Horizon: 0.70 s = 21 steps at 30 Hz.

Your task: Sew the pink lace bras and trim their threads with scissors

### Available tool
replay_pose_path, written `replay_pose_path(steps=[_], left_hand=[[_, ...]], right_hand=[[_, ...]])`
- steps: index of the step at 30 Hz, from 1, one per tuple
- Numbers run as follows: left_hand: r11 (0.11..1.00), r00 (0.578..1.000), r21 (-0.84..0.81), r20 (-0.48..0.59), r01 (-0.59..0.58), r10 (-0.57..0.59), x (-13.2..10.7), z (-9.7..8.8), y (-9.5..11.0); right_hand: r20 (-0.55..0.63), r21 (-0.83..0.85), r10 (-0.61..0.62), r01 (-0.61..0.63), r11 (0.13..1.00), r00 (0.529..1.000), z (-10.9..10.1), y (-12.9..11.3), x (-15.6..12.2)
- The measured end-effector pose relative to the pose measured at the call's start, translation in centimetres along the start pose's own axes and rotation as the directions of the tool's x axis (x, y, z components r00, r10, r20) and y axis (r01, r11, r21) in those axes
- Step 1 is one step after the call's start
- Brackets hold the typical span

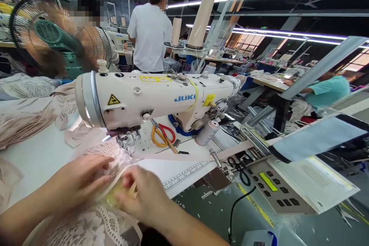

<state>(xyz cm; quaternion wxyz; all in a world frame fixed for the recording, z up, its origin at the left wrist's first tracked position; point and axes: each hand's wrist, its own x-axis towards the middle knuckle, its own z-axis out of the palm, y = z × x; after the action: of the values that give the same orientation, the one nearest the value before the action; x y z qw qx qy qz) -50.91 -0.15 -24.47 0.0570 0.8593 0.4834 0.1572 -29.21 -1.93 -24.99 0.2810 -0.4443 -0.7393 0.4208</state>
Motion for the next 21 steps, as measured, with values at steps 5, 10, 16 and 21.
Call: replay_pose_path(steps=[5, 10, 16, 21], left_hand=[[0.976, 0.989, 0.213, 0.150, -0.035, 0.002, -0.2, 0.3, 0.8], [0.955, 0.987, 0.288, 0.160, -0.067, 0.021, -0.3, 0.4, -0.1], [0.975, 0.971, 0.063, 0.130, -0.212, 0.202, -0.6, 1.0, 0.4], [0.987, 0.984, 0.042, 0.096, -0.158, 0.153, -0.4, 1.3, 1.1]], right_hand=[[0.002, -0.580, -0.248, 0.204, 0.789, 0.969, -1.7, 2.1, 2.9], [0.123, -0.757, -0.427, 0.362, 0.543, 0.896, -0.9, 3.6, 4.7], [0.178, -0.791, -0.696, 0.521, 0.319, 0.696, -0.7, 5.0, 4.5], [0.196, -0.781, -0.712, 0.547, 0.302, 0.674, -0.7, 4.8, 5.1]])
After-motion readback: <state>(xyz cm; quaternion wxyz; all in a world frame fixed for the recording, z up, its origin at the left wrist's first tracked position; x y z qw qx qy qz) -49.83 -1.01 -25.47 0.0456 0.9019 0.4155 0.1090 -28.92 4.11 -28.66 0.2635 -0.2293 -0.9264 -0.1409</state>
